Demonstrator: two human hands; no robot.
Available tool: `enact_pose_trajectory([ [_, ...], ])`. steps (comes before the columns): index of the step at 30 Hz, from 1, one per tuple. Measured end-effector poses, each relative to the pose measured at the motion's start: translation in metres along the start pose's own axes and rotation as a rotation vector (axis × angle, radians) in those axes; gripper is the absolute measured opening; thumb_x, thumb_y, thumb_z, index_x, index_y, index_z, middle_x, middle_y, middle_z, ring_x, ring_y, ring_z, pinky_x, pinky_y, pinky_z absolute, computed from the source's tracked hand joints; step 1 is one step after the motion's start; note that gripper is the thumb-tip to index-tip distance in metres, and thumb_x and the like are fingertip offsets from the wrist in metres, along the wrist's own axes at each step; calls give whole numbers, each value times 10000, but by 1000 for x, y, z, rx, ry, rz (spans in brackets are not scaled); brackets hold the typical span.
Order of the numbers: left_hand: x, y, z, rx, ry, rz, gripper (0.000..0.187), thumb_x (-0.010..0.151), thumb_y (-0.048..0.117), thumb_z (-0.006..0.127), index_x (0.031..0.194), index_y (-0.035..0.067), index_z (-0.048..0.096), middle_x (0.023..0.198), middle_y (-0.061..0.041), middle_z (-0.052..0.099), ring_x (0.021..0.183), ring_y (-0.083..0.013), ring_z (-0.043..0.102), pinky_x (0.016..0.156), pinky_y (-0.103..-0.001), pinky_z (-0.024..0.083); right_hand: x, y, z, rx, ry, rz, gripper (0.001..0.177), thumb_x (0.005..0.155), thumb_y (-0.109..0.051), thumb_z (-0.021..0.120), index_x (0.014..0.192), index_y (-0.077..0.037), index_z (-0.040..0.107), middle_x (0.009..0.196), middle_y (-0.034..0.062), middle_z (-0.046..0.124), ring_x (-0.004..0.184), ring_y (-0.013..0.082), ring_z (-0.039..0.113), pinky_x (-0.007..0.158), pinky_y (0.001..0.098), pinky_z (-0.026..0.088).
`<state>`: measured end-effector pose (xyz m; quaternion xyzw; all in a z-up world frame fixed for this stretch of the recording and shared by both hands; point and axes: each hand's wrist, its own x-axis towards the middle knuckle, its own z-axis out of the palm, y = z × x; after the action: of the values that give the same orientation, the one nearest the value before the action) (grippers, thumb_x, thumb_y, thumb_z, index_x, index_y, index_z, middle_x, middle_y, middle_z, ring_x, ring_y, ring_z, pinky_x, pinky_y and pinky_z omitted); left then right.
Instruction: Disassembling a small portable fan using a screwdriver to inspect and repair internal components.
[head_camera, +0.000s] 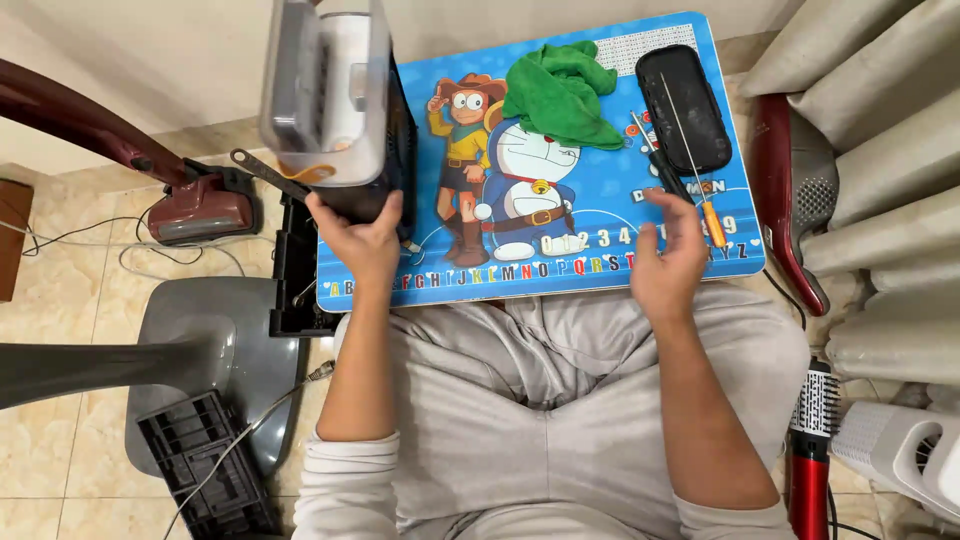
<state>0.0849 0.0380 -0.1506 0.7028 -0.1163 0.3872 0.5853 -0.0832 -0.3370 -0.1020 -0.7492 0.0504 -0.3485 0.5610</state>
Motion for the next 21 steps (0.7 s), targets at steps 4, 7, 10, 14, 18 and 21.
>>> enact_pose_trajectory([
  [4,-3,-12,-14,-41,3,-42,947,919,219,1117,1630,91,504,1413,-135,672,1254,-273,741,1095,-485,614,2,-11,0,31,-16,30,710,838,300,384,1495,62,511,1500,342,617,1576,584,437,1342,718,296],
  [7,-9,-18,-19,-67,14,-113,974,951,170,1092,1679,110,448,1455,-146,630,1291,-256,697,1128,-478,599,2,-6,-2,61,-6,36,791,795,304,369,1533,24,420,1524,332,582,1598,575,404,1361,717,257],
  [10,-5,0,-19,-30,-21,-119,976,968,159,1083,1683,71,424,1370,-164,641,1238,-258,676,1110,-524,579,2,-4,-2,56,-7,71,847,755,307,372,1537,-17,418,1516,290,589,1602,546,432,1356,706,284],
  [14,-5,7,-18,0,-29,-158,976,986,193,1080,1692,84,416,1339,-144,659,1186,-268,722,1095,-530,603,3,-2,-3,91,10,102,850,745,301,372,1524,-31,438,1485,267,581,1601,527,449,1361,700,284],
  [18,-2,61,-6,106,-21,-135,971,1001,172,1065,1685,116,377,1278,-101,655,1156,-262,719,1104,-512,576,3,2,-6,111,23,126,799,763,269,378,1502,-27,447,1482,256,584,1603,514,452,1358,705,292],
  [21,-22,71,6,244,230,51,1163,919,64,1124,1720,187,291,1668,-53,374,1438,-259,502,1185,-487,393,5,0,-6,103,25,132,716,835,259,429,1493,-21,467,1476,261,587,1600,528,447,1347,697,322],
])
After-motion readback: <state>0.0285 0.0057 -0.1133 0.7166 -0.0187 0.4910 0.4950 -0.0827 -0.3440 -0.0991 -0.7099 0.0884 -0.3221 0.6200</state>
